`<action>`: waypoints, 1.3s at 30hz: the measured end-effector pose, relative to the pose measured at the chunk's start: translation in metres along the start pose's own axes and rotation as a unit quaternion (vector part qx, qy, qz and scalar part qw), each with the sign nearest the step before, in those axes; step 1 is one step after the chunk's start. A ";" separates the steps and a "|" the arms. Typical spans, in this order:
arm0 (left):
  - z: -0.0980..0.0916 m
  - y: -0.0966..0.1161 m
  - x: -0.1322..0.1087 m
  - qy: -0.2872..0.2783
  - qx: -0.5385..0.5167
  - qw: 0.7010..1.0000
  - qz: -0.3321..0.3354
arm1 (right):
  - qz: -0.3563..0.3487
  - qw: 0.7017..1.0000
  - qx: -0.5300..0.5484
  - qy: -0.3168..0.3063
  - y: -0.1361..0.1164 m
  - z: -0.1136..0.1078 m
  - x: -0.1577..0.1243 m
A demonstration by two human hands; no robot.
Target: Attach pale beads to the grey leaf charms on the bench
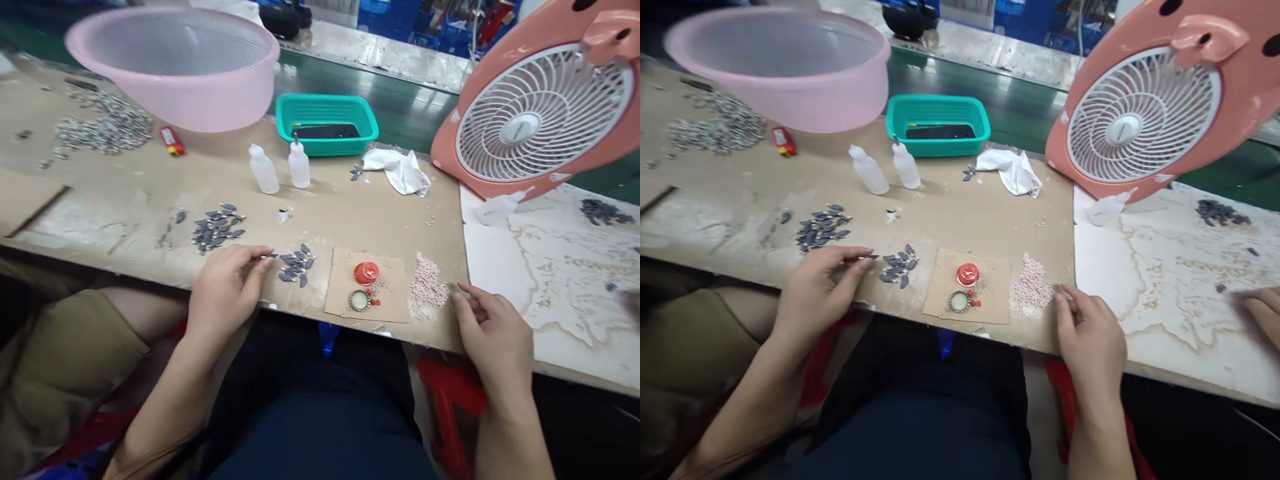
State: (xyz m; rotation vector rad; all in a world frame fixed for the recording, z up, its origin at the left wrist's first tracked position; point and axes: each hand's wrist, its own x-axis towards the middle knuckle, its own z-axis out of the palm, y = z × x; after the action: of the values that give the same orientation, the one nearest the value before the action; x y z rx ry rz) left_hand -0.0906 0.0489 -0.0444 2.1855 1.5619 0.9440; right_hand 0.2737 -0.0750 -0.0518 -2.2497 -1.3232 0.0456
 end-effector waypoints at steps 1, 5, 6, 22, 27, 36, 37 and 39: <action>-0.003 -0.003 0.000 -0.013 0.024 1.000 -0.007 | 0.010 1.000 0.001 -0.021 0.002 0.001 0.001; -0.009 -0.005 -0.002 -0.027 0.086 0.995 -0.035 | 0.038 0.998 -0.031 -0.045 0.001 0.004 -0.001; -0.010 -0.004 -0.003 -0.019 0.093 0.995 -0.038 | 0.038 0.997 -0.042 -0.048 0.002 0.005 -0.002; 0.011 0.027 -0.005 0.075 0.010 0.995 0.067 | -0.041 0.998 -0.006 -0.039 0.005 0.009 0.003; 0.016 0.034 -0.007 0.067 0.009 0.994 0.085 | -0.032 0.999 0.032 -0.027 0.006 0.012 0.001; 0.024 0.055 -0.007 0.095 -0.049 0.987 0.121 | 0.039 0.970 0.240 0.027 -0.001 0.009 -0.004; 0.025 0.060 -0.007 0.094 -0.065 0.985 0.126 | 0.052 0.960 0.275 0.023 -0.004 0.007 -0.006; 0.028 0.073 -0.009 0.082 -0.110 0.981 0.133 | 0.070 0.940 0.335 0.003 -0.014 0.003 -0.009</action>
State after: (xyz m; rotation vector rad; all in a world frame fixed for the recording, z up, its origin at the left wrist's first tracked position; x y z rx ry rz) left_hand -0.0211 0.0175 -0.0260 2.2384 1.1771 1.3399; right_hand 0.2569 -0.0762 -0.0502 -1.7416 -0.9443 0.4674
